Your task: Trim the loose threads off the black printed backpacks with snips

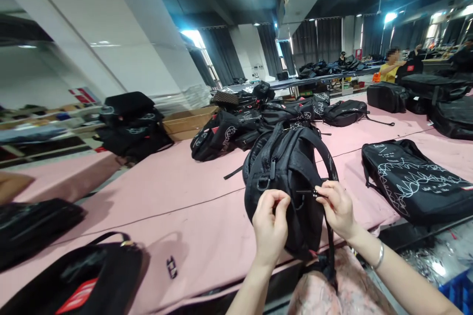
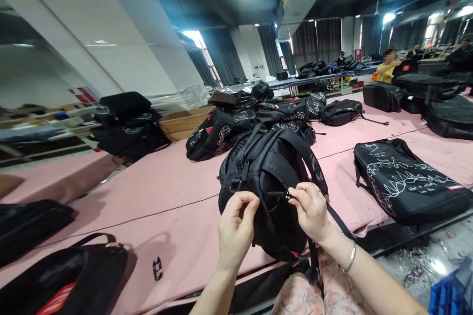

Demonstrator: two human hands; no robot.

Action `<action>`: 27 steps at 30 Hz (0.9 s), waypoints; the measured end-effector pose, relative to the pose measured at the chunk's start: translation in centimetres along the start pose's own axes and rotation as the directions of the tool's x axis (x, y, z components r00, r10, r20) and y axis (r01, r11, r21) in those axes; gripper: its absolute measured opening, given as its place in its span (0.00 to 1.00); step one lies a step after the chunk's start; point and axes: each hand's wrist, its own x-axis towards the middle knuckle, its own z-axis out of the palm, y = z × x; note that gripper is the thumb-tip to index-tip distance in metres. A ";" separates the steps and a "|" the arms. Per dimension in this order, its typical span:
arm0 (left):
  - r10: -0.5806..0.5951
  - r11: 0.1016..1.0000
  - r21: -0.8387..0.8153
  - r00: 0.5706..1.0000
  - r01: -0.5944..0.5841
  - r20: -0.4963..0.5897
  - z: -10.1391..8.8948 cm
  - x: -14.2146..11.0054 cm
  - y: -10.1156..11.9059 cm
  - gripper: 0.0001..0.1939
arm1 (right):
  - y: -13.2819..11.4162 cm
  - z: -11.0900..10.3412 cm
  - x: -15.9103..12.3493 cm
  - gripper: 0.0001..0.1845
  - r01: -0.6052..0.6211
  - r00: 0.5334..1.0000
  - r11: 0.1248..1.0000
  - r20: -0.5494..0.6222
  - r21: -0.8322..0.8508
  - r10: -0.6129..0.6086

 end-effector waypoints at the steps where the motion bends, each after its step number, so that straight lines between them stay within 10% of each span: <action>1: -0.052 0.997 -0.054 0.999 0.052 0.005 -0.1 0.0 -0.2 0.07 | 0.2 0.0 -0.1 0.11 0.020 1.000 1.000 0.003 0.001 -0.020; 10: -0.166 0.974 -0.164 0.985 0.157 -0.046 -0.1 -0.1 -1.2 0.08 | 0.4 0.6 0.6 0.16 0.158 0.985 0.987 0.076 0.004 -0.158; 23: 0.301 0.911 0.296 0.954 -0.288 0.004 0.4 -0.6 -0.7 0.04 | 0.9 1.2 1.1 0.10 0.209 0.974 0.978 0.095 0.000 -0.208; 27: 0.112 0.993 -0.029 0.993 -0.111 0.036 -0.3 -0.3 0.6 0.06 | 1.2 1.2 1.1 0.09 0.221 0.973 0.975 0.062 0.028 -0.222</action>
